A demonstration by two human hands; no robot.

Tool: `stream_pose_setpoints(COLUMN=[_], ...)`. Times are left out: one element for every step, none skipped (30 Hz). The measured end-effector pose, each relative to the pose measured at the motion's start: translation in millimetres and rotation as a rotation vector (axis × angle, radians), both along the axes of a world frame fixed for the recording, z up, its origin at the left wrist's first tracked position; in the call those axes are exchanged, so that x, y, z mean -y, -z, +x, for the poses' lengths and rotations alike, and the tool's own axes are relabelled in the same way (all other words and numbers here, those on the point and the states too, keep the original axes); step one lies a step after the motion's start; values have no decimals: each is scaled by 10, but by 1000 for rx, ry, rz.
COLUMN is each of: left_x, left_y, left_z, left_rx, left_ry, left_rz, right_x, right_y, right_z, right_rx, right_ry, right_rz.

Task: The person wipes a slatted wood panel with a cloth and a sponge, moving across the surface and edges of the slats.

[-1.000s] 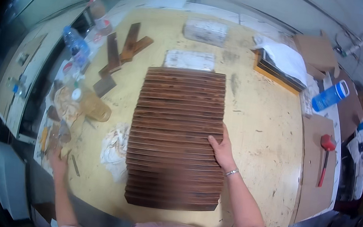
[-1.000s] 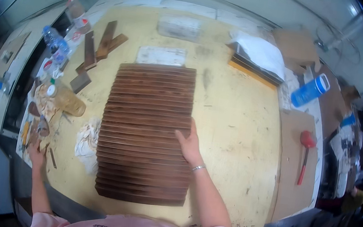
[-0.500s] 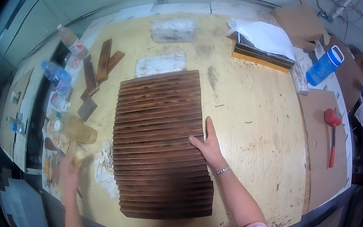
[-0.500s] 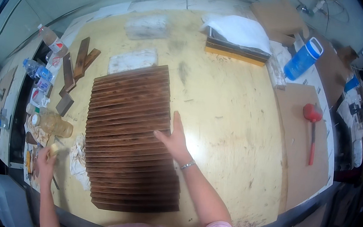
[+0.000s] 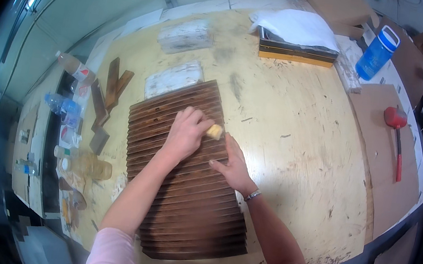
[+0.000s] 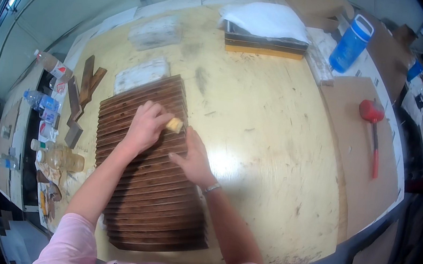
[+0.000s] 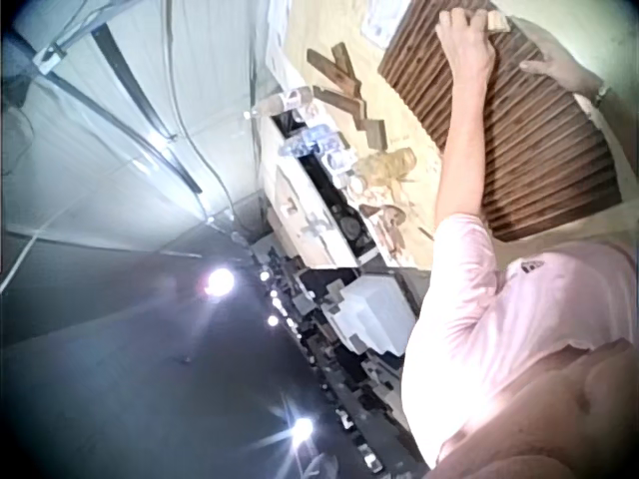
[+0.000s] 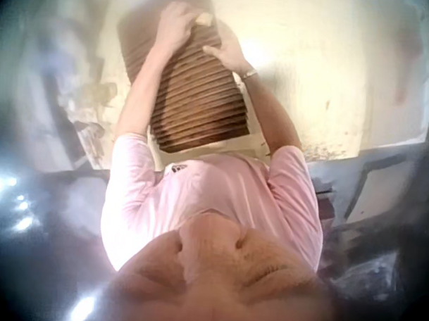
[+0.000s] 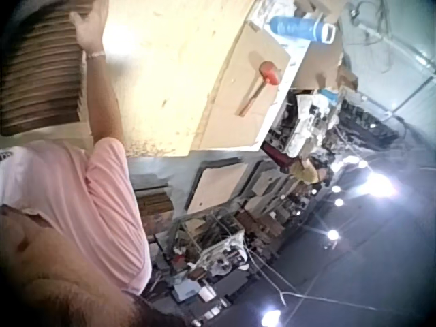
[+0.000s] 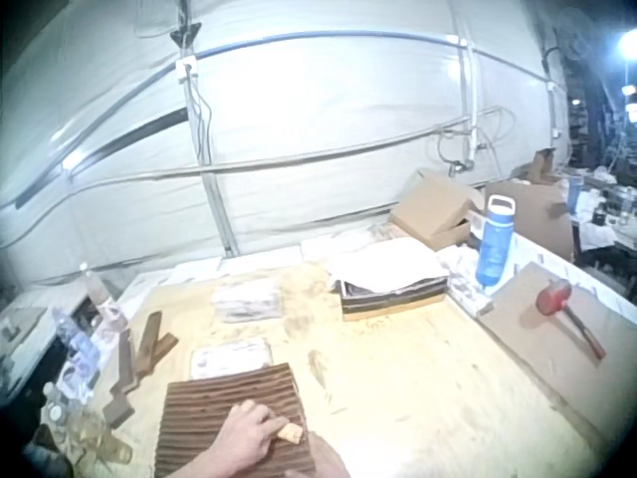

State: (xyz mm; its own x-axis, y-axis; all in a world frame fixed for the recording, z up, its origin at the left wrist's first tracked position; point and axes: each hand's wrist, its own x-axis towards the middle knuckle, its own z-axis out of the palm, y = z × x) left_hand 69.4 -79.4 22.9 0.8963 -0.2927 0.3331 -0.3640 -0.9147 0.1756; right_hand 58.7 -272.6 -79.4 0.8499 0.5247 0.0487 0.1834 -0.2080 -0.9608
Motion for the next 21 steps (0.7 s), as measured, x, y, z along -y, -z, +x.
stream_pose_setpoints(left_x=[58,92,146,189,188,181,178,180,181,147,84,77,65,72,99,115,84,52,23,8,27], left_y=[27,11,-27,-64,-101,-148,-192,-207,-200,-150,-65,-43,-39,-44,-108,-141,-89,-64,-48,-45,-74], left_z=[98,168,244,288,301,278,235,205,180,185,200,233,227,214,177,152,171,173,166,154,128], left_rx=[7,30,54,77,79,22,-34,-90,-133,-67,-2,65,60,14,-28,-71,-58,-17,25,66,32], left_ry=[2,-4,-7,-11,-24,0,25,49,48,-1,-50,-90,-143,-101,-63,-26,-60,-112,-164,-216,-174], left_rz=[4,-32,-71,-109,-114,-97,-79,-62,-7,-20,-32,-51,-103,-66,-31,3,31,4,-23,-50,-93], right_x=[7,8,22,28,38,41,42,43,43,46,40,42,31,26,32,38,43,40,38,36,36], right_y=[-20,-35,-38,-40,-44,-54,-70,-83,-103,-121,-129,-121,-114,-106,-113,-123,-130,-132,-133,-135,-125], right_z=[11,11,16,16,17,10,7,5,7,11,6,11,13,14,12,12,7,8,8,9,8], right_rx=[9,18,18,17,17,14,11,7,4,1,-2,-7,-11,-17,-23,-30,-37,-39,-40,-41,-34], right_ry=[-1,-4,6,14,20,18,16,13,13,12,11,12,13,12,14,15,16,16,15,14,15], right_rz=[13,27,15,4,-8,-33,-58,-83,-59,-34,-10,-34,-58,-82,-64,-46,-27,-38,-48,-58,-64])
